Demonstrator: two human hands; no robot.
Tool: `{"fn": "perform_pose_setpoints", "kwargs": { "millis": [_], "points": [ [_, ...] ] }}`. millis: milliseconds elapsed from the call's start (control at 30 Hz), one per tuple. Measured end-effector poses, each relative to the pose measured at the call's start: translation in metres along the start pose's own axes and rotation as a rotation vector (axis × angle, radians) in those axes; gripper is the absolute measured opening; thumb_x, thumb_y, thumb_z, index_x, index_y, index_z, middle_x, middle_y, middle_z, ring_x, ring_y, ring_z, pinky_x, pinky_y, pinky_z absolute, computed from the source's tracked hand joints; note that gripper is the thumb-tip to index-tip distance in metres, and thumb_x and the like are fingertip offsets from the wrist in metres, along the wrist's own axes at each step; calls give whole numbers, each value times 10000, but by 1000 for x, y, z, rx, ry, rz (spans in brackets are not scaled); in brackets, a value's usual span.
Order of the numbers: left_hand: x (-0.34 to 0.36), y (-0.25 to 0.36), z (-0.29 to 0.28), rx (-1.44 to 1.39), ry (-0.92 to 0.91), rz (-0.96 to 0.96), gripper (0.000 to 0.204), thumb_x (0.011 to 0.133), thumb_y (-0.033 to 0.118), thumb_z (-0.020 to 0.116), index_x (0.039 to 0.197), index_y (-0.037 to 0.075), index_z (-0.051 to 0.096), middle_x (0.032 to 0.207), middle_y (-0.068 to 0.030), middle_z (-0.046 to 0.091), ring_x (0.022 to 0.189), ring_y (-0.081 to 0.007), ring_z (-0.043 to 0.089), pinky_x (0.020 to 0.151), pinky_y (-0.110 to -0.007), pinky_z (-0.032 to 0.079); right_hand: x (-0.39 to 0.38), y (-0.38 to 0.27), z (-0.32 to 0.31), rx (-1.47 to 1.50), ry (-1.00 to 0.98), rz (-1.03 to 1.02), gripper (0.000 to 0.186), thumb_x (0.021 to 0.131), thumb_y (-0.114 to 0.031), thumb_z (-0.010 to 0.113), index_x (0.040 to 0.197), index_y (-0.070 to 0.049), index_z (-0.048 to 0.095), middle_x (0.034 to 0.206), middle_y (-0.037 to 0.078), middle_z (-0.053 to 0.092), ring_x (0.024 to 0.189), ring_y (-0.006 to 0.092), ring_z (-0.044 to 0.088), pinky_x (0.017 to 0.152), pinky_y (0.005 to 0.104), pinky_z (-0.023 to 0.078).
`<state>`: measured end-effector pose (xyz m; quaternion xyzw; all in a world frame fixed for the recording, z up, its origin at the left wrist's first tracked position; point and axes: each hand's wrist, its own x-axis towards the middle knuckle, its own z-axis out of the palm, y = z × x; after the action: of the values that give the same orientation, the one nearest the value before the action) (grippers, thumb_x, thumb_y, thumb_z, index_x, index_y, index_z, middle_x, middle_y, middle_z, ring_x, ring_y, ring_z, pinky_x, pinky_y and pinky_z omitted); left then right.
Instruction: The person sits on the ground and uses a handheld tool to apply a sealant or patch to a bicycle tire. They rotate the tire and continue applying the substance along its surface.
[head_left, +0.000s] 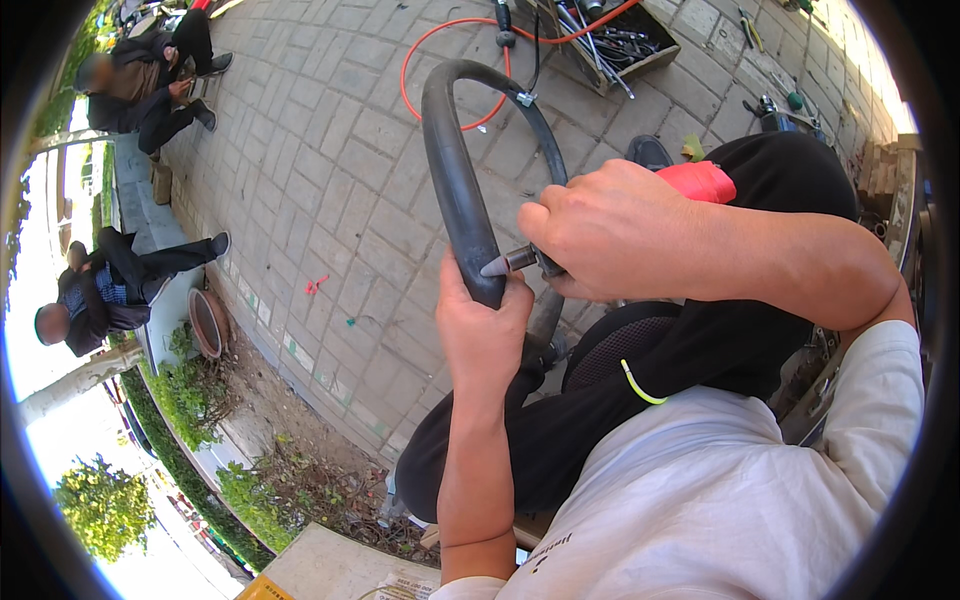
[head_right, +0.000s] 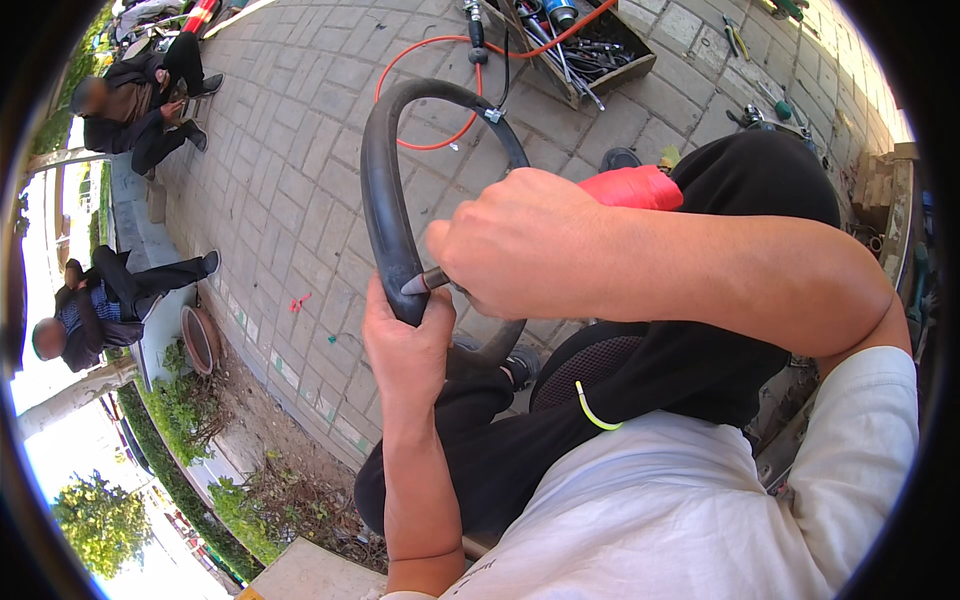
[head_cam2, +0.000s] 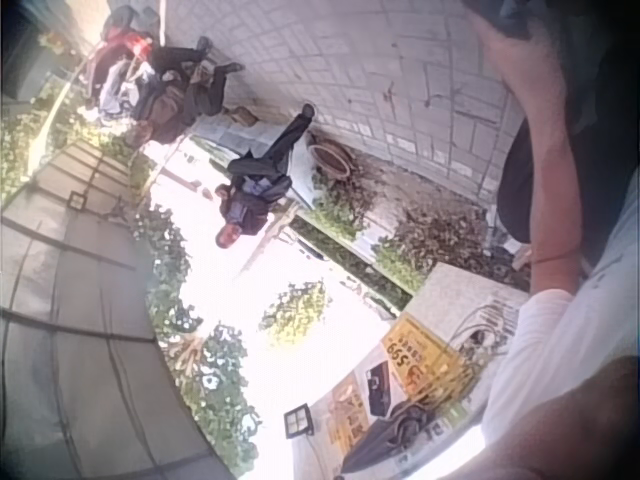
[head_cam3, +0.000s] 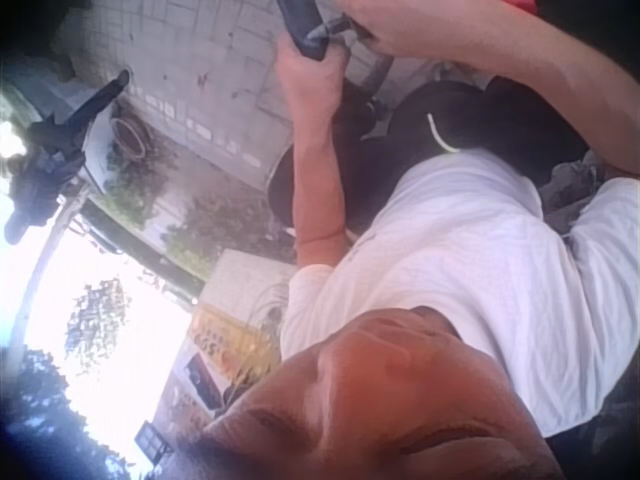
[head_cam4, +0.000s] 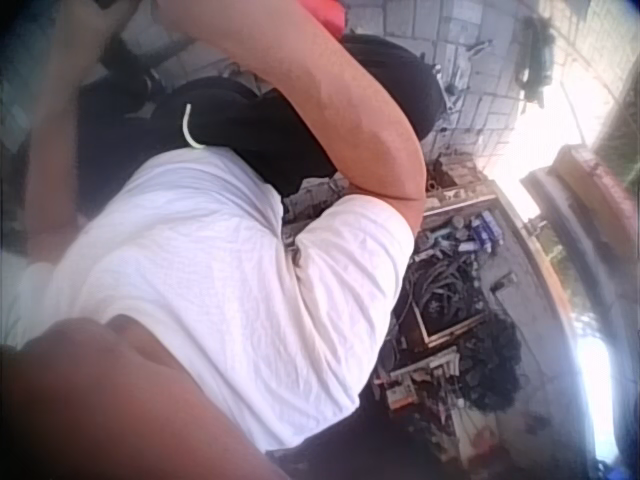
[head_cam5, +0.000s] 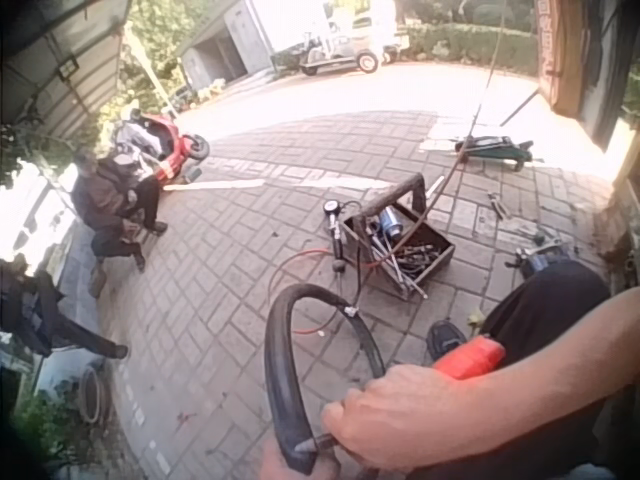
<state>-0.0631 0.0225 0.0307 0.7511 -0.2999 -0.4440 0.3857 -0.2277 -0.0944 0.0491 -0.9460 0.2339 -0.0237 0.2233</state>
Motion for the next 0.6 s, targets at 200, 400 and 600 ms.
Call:
{"fn": "perform_pose_setpoints", "kwargs": {
  "millis": [200,400,600],
  "points": [
    [0,-1,0,33,8,14,454,882,33,710,1314,5,574,909,2,600,733,-67,554,629,-258,476,0,0,-2,8,-21,7,362,781,-244,840,884,-7,587,779,154,675,690,360,722,598,440,567],
    [1,-2,0,60,5,11,458,880,53,716,1313,3,576,897,-7,601,725,-78,550,632,-269,480,0,1,-1,17,54,-6,175,804,-150,725,856,1,652,716,162,717,666,361,740,608,451,581],
    [1,-4,1,104,23,50,483,877,66,720,1333,2,571,892,-15,607,725,-89,557,649,-279,493,0,1,0,13,64,-3,183,794,-148,731,861,3,653,722,163,719,665,363,741,600,448,580]
  ]
}}
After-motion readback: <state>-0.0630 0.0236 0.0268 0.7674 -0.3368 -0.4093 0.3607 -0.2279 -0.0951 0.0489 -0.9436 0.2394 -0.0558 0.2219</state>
